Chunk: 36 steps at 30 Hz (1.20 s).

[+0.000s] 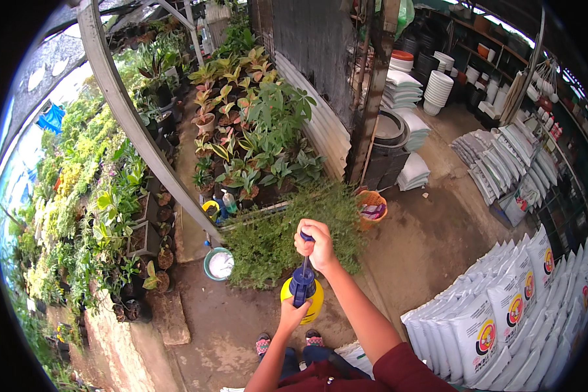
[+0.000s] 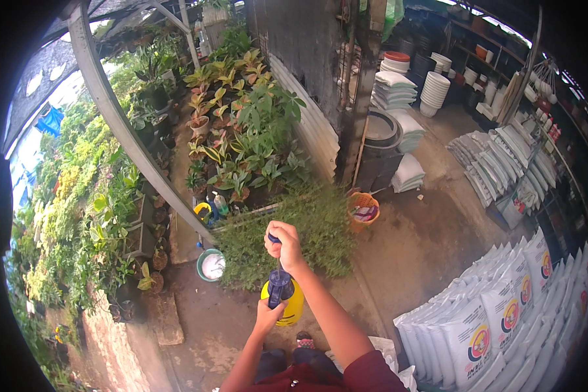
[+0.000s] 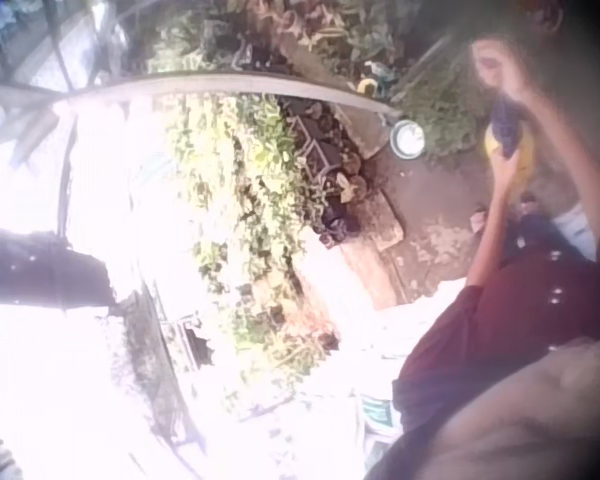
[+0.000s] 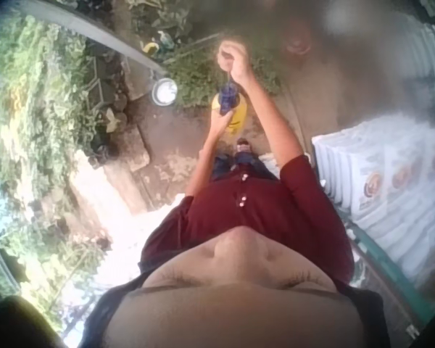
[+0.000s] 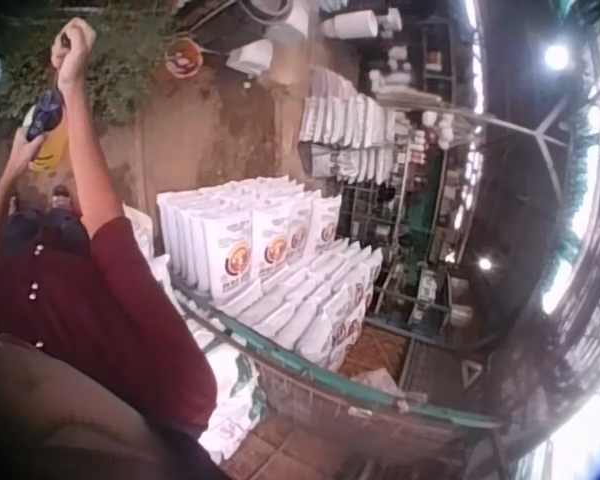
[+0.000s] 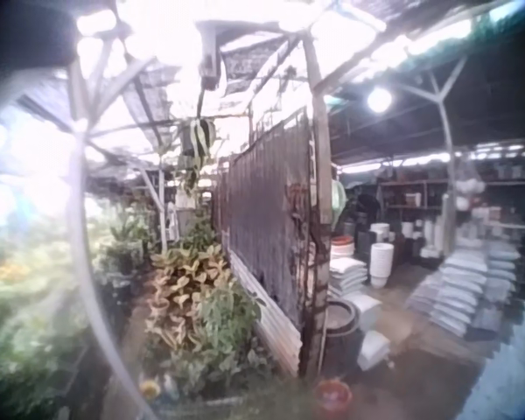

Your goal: The person uses a yellow handheld pressure sprayer to mist water or solution onto rows of potted plants in a covered nursery area. They move along the aisle, spraying foliage on both sides of the walkway, then continue to the next section of plants.

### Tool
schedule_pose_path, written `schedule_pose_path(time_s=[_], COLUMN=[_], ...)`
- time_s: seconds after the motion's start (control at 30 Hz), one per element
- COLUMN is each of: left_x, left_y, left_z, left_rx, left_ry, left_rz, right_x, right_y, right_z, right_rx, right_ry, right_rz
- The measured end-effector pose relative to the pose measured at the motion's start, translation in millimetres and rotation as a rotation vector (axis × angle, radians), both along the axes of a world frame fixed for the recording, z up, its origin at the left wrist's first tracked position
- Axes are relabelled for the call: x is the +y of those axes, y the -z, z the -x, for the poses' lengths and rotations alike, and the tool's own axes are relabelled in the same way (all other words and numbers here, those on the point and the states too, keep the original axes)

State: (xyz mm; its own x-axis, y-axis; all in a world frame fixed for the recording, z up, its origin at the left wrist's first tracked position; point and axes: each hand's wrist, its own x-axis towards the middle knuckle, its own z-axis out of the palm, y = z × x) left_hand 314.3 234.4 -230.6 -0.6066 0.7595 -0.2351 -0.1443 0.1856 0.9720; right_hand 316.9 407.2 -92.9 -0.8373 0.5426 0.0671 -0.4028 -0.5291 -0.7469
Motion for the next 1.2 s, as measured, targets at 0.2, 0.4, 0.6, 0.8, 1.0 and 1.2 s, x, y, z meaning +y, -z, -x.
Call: schedule_pose_path(time_s=[0.2, 0.4, 0.6, 0.8, 1.0, 1.2], left_x=[6.0, 4.7, 9.1, 17.7, 23.2, 31.2], left_y=[1.6, -8.8, -16.3, -5.0, 10.7, 8.3], left_z=[-9.1, -23.8, -29.3, -32.4, -40.2, -50.0], left_rx=[-0.127, -0.22, -0.239, -0.225, -0.346, -0.316], left_ry=[0.039, -0.006, -0.007, -0.053, -0.084, -0.037], left_rz=[0.036, 0.019, -0.031, -0.054, -0.096, -0.039], right_x=[14.1, 25.6, 15.1, -2.8, -25.3, -13.1], right_y=[-17.2, -1.3, 40.8, 82.7, 127.5, 129.7], right_z=[-6.2, -21.2, -35.3, -28.2, -21.0, -40.4], right_rx=[0.011, 0.078, 0.013, -0.083, -0.278, -0.281], right_ry=[-0.019, -0.072, -0.089, 0.0, 0.347, 0.294], right_rz=[-0.006, 0.084, 0.152, 0.073, -0.167, -0.018])
